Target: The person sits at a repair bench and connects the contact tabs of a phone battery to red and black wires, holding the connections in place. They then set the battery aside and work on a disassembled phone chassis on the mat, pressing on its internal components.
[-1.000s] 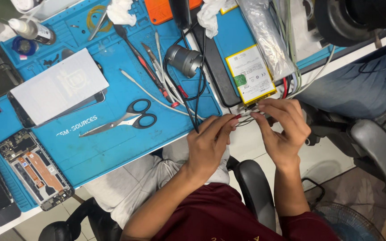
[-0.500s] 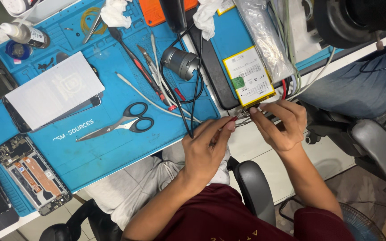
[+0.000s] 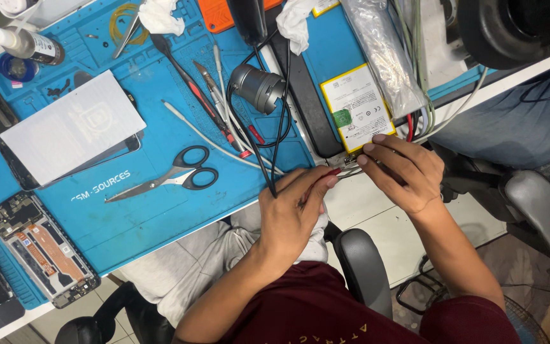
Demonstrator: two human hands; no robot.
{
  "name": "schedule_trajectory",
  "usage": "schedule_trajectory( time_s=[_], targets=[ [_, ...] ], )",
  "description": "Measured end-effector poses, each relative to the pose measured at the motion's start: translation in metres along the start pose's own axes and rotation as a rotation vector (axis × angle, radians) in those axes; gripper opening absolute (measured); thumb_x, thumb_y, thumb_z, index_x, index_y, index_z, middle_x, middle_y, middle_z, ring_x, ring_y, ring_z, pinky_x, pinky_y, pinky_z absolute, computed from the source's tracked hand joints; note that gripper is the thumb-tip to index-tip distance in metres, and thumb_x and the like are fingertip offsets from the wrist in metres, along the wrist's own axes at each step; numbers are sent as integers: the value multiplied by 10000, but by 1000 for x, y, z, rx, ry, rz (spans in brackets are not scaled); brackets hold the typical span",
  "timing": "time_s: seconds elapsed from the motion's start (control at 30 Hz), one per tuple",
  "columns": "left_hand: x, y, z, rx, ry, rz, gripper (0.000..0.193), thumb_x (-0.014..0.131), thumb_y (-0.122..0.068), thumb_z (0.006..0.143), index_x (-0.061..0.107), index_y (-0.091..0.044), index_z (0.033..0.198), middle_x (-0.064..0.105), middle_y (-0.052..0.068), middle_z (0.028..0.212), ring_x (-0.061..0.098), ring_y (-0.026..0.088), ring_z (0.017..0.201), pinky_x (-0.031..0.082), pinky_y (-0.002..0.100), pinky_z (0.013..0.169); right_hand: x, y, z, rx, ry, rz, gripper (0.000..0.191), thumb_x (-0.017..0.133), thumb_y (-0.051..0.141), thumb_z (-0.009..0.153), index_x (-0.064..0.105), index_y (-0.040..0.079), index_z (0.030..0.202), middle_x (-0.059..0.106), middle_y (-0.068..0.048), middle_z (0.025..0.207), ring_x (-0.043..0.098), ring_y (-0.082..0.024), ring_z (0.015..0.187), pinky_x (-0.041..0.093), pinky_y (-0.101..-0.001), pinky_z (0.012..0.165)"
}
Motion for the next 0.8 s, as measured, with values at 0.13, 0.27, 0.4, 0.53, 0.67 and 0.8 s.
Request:
schedule_trajectory(
  time_s=[0.13, 0.27, 0.4, 0.53, 0.67, 0.8],
  targets=[
    [0, 4, 3, -77, 28, -33, 171, 710, -108, 967, 761, -3, 1092, 725, 83, 828, 654, 102, 554, 496, 240, 477, 2, -1, -1, 0, -10, 11, 226, 878, -3, 841, 766, 79, 1019, 735, -58, 1091, 704, -251, 1073, 567, -313, 731],
    [0, 7, 4, -131, 47, -107, 173, 700, -111, 972, 763, -2, 1091, 737, 73, 848, 677, 98, 592, 549, 221, 513, 2, -2, -2, -6, -22, 26, 226, 882, -6, 839, 766, 78, 1013, 734, -60, 1088, 706, -253, 1070, 567, -312, 716],
    [1, 9, 4, -149, 52, -146, 176, 683, -98, 986, 757, 9, 1103, 746, 83, 871, 708, 109, 625, 572, 225, 545, 2, -3, -2, -12, -20, 27, 232, 882, -4, 825, 775, 84, 1012, 736, -54, 1078, 708, -253, 1063, 563, -308, 697],
    [2, 10, 5, -148, 47, -159, 188, 675, -87, 987, 750, 18, 1123, 755, 101, 899, 738, 132, 671, 613, 235, 587, 3, -3, -2, -8, -33, 36, 235, 892, -2, 829, 771, 82, 1012, 732, -56, 1080, 706, -253, 1065, 577, -309, 721],
    [1, 11, 4, -156, 50, -159, 194, 682, -92, 981, 748, 20, 1125, 765, 114, 917, 780, 153, 736, 648, 245, 637, 3, -2, -2, -7, -28, 44, 238, 895, 3, 824, 773, 83, 1011, 729, -51, 1076, 705, -254, 1063, 587, -312, 737],
    [1, 10, 4, -164, 43, -158, 195, 690, -101, 975, 751, 21, 1115, 772, 121, 938, 793, 164, 766, 660, 249, 657, 3, -2, -2, -11, -34, 36, 245, 901, 2, 825, 779, 91, 1018, 726, -45, 1074, 702, -249, 1059, 587, -308, 740]
  ],
)
Point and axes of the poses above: each hand's wrist, its own z-axis towards the middle knuckle, its own x-axis out of the palm, y = z × x, the point moved 5 cm from there along z, towards the middle knuckle
